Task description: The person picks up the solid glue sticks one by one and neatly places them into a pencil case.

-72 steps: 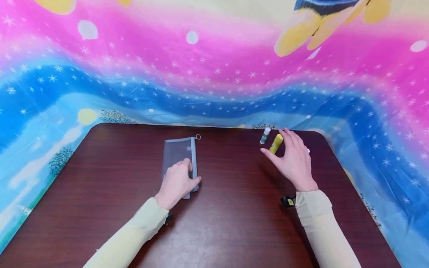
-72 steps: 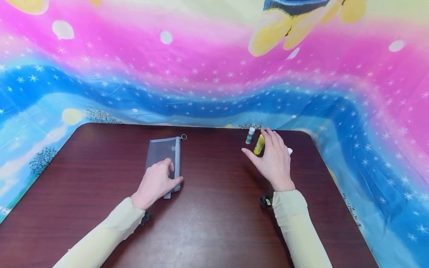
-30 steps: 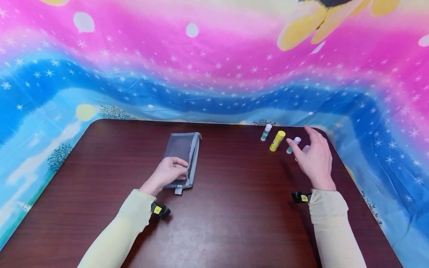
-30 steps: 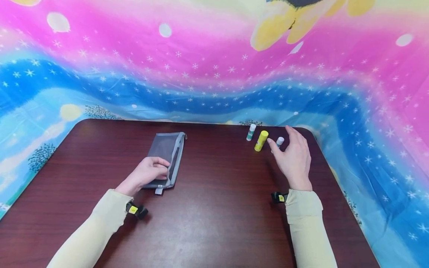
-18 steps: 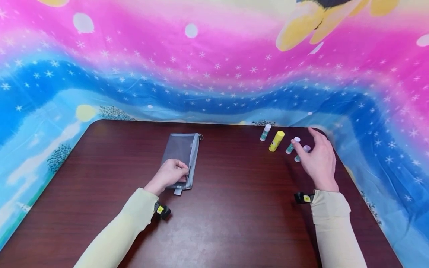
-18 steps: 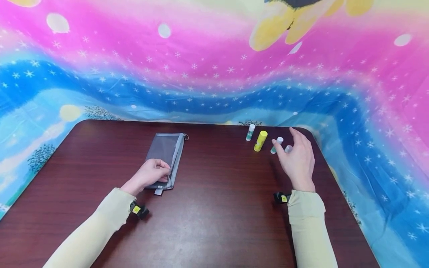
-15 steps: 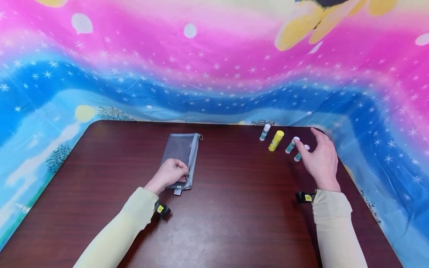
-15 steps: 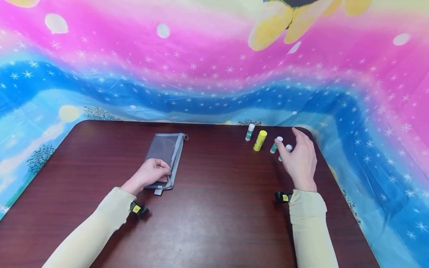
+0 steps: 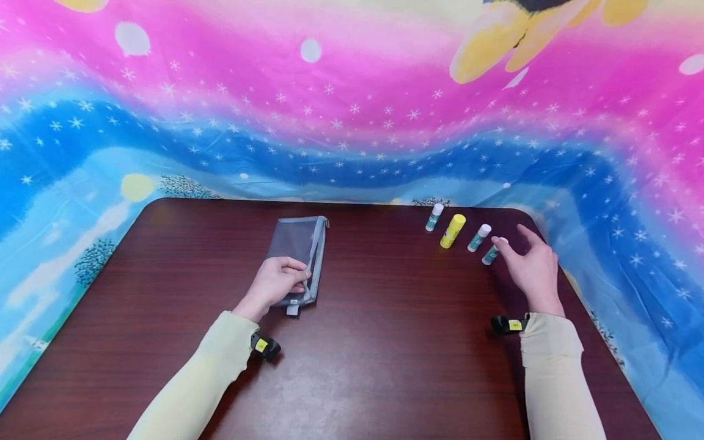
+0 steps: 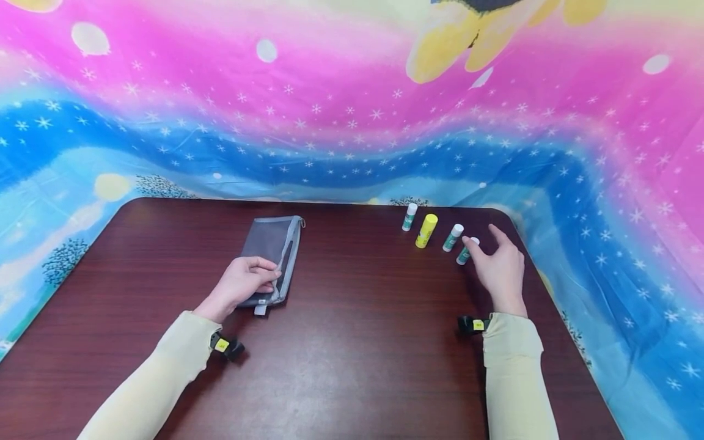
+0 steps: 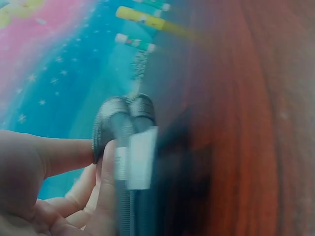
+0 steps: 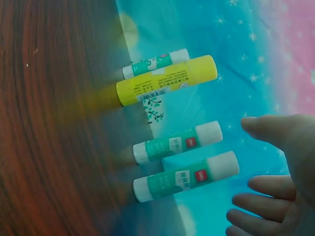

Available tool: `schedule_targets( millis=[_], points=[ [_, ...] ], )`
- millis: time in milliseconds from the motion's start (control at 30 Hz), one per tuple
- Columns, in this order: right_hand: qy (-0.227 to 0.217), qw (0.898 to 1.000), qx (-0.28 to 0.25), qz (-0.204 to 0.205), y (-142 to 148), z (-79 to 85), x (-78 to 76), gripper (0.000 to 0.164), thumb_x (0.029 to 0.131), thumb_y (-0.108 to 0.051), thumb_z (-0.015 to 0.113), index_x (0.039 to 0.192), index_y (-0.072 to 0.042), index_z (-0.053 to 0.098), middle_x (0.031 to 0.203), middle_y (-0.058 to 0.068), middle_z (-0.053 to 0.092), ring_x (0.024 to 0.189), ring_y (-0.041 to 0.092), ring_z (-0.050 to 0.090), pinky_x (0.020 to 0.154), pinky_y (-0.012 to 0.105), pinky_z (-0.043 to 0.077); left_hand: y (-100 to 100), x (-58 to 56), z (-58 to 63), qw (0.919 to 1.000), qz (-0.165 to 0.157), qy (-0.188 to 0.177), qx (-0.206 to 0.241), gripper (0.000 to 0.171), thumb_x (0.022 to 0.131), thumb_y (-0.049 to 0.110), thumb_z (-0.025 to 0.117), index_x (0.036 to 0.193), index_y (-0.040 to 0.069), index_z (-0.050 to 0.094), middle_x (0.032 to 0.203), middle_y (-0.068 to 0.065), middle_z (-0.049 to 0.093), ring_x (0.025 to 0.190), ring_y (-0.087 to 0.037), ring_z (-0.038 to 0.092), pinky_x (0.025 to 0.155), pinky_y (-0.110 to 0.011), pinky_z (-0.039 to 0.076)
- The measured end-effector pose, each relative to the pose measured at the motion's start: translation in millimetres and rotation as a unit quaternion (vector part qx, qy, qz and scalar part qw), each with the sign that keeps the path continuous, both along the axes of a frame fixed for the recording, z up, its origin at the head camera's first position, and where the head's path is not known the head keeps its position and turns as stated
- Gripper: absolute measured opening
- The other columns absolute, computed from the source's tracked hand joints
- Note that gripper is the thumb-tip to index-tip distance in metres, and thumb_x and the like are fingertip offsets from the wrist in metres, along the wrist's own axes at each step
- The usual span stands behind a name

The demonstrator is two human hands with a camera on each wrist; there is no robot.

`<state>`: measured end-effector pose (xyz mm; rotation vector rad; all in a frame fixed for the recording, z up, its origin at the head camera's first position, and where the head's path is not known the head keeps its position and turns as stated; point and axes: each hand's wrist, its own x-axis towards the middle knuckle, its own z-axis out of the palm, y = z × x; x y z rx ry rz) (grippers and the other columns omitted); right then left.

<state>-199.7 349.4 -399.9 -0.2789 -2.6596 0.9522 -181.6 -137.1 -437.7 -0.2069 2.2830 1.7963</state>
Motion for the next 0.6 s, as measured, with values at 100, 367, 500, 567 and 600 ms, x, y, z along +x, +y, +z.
schedule_targets(
  millis=[100, 367, 500, 567, 600],
  points=[
    [-0.025, 1.000, -0.016, 0.008, 4, -4.2, 0.0, 0.081, 0.097, -0.053, 0.064, 0.156, -0.004, 0.038, 0.151, 0.028, 0.043, 0.137, 0.049, 0.040, 0.108, 0.066, 0.034, -3, 0.0, 3.7, 0.9997, 0.017, 0.000, 0.015, 0.021, 0.094, 0.009, 0.074, 0.110, -0.006, 0.071, 0.100, -0.018, 0.072, 0.070, -0.017, 0.070, 0.071, -0.030, 0.061],
    [-0.069, 0.996, -0.058, 0.026, 11, -19.1, -2.7, 0.079, 0.097, -0.047, 0.067, 0.155, -0.002, 0.038, 0.141, 0.029, 0.053, 0.131, 0.042, 0.051, 0.104, 0.059, 0.042, -18, -2.8, 11.8, 0.9964, 0.028, -0.002, 0.080, 0.028, 0.095, 0.011, 0.074, 0.115, -0.008, 0.070, 0.115, -0.018, 0.066, 0.082, -0.017, 0.071, 0.080, -0.032, 0.060],
    [-0.086, 0.994, -0.065, 0.029, 14, -27.2, -5.2, 0.074, 0.097, -0.044, 0.068, 0.152, -0.001, 0.045, 0.135, 0.025, 0.060, 0.126, 0.037, 0.057, 0.102, 0.051, 0.047, -21, -4.9, 12.8, 0.9929, 0.030, -0.007, 0.115, 0.031, 0.094, 0.008, 0.073, 0.117, -0.012, 0.067, 0.111, -0.017, 0.063, 0.080, -0.016, 0.069, 0.081, -0.032, 0.060],
    [-0.096, 0.993, -0.067, 0.029, 15, -30.3, -6.5, 0.071, 0.097, -0.043, 0.069, 0.150, -0.001, 0.048, 0.133, 0.023, 0.062, 0.124, 0.036, 0.059, 0.100, 0.047, 0.049, -21, -5.5, 12.7, 0.9913, 0.034, -0.014, 0.126, 0.031, 0.094, 0.007, 0.073, 0.117, -0.012, 0.066, 0.110, -0.016, 0.063, 0.078, -0.016, 0.068, 0.081, -0.032, 0.060],
    [-0.099, 0.992, -0.067, 0.029, 15, -31.6, -7.1, 0.069, 0.097, -0.042, 0.069, 0.148, -0.001, 0.050, 0.132, 0.023, 0.063, 0.123, 0.035, 0.059, 0.099, 0.045, 0.049, -22, -5.5, 12.7, 0.9909, 0.034, -0.016, 0.129, 0.031, 0.094, 0.007, 0.073, 0.118, -0.012, 0.066, 0.110, -0.016, 0.062, 0.078, -0.016, 0.068, 0.081, -0.032, 0.060]
  ],
)
